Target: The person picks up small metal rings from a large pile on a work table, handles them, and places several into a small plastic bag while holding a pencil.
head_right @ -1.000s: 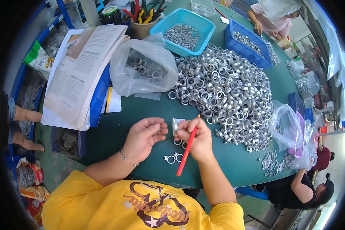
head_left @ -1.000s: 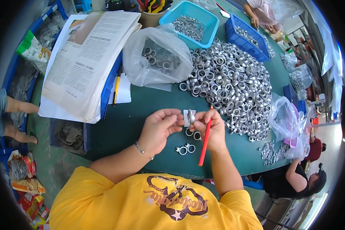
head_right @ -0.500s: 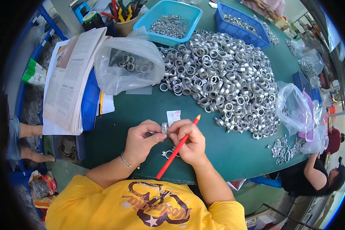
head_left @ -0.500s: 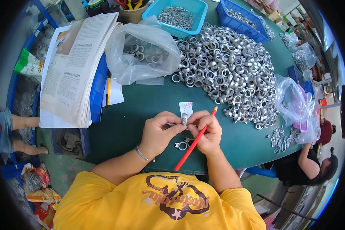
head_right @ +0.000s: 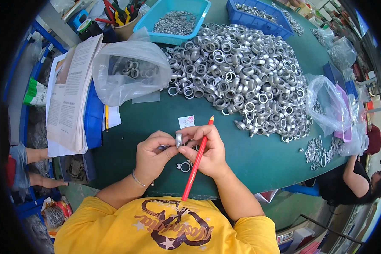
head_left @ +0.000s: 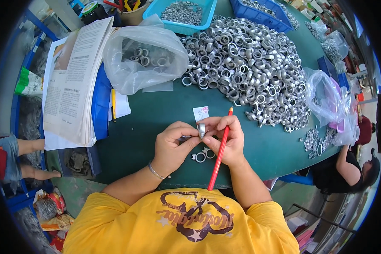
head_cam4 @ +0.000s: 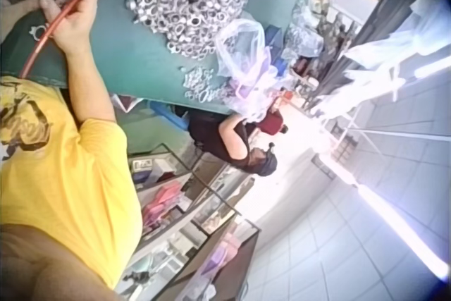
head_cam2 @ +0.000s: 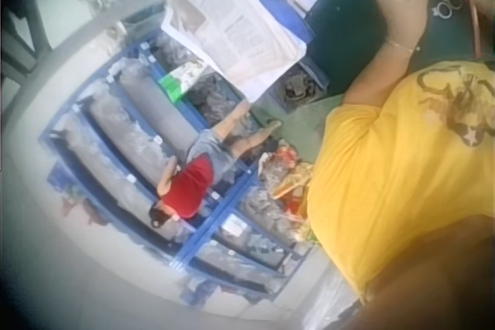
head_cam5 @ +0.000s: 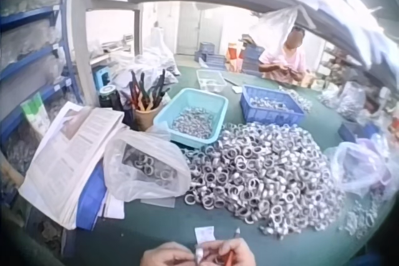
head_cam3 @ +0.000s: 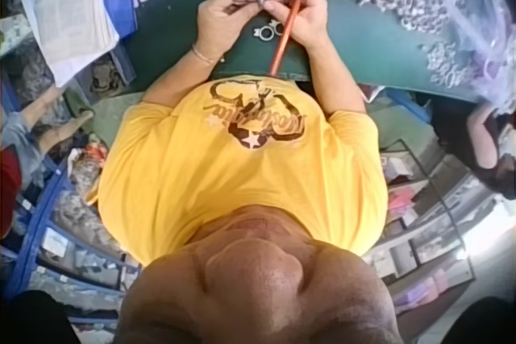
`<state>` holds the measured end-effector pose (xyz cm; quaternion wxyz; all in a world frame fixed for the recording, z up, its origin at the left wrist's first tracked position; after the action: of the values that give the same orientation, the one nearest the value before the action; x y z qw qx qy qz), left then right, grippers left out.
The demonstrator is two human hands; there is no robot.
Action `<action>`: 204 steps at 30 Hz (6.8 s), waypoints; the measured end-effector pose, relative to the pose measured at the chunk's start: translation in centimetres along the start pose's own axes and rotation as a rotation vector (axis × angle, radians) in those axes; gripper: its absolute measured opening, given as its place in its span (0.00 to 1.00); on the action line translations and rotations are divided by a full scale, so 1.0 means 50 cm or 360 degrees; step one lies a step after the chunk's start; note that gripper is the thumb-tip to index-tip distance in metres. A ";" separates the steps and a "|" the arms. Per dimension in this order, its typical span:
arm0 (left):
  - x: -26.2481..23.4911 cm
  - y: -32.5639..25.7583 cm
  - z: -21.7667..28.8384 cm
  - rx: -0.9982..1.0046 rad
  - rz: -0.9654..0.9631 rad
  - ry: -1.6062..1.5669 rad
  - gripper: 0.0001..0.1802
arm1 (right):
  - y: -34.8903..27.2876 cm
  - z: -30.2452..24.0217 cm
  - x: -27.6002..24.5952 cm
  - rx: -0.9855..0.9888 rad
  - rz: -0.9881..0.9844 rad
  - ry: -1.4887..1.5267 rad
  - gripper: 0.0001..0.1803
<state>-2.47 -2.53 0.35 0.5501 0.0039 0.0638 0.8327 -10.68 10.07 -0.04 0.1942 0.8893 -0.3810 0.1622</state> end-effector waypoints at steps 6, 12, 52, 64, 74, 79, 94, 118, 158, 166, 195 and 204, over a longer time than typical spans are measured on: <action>-0.001 -0.004 0.003 -0.0063 -0.0099 -0.0276 0.06 | -0.001 -0.002 -0.001 -0.0025 -0.0053 0.0026 0.21; -0.004 -0.002 0.001 -0.0024 -0.0096 -0.0194 0.06 | 0.000 -0.008 0.003 -0.0255 -0.0160 -0.0401 0.21; 0.003 0.001 -0.021 -0.0522 -0.0016 -0.0915 0.11 | -0.004 -0.003 -0.014 -0.0330 0.0210 -0.0349 0.17; 0.004 -0.001 -0.010 -0.0271 0.0028 -0.0632 0.09 | -0.005 0.003 -0.013 -0.0239 0.0215 -0.0202 0.15; 0.005 0.002 -0.022 -0.1050 -0.0302 -0.1368 0.12 | -0.017 -0.066 0.005 -0.0621 -0.0012 -0.1027 0.14; 0.002 0.008 -0.023 -0.0985 -0.0126 -0.1348 0.06 | 0.029 -0.089 -0.096 -0.0280 0.0553 -0.1600 0.12; 0.015 -0.001 -0.007 -0.0627 -0.0152 -0.0859 0.09 | 0.008 -0.063 -0.019 0.0257 0.0276 -0.0088 0.16; 0.013 -0.007 -0.011 -0.0482 -0.0260 -0.0794 0.10 | -0.053 -0.034 0.007 -0.0150 0.0062 -0.0458 0.13; 0.018 -0.008 -0.008 -0.0492 -0.0259 -0.0549 0.06 | -0.038 -0.067 0.014 -0.0817 -0.0130 -0.1356 0.14; 0.016 -0.007 -0.005 -0.0303 -0.0225 -0.0435 0.06 | -0.059 -0.046 -0.001 -0.0200 0.0337 -0.0433 0.13; 0.017 -0.008 -0.017 -0.0688 -0.0222 -0.0818 0.05 | -0.068 -0.031 -0.012 -0.0286 0.0230 -0.0554 0.12; 0.019 -0.017 -0.010 -0.0485 -0.0146 -0.0606 0.10 | -0.071 -0.031 -0.004 -0.0227 0.0290 -0.0209 0.16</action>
<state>-2.13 -1.39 -0.31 0.5835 0.0748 -0.1673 0.7911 -8.37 13.17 0.42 0.2162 0.8436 -0.4827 0.0931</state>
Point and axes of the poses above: each hand's wrist, its own y-axis towards the middle knuckle, its own x-axis out of the palm, z = x × y, the point moved 2 cm from there along y, towards the middle knuckle, and after that the axes turned 7 degrees about y, right-handed, at the moved point
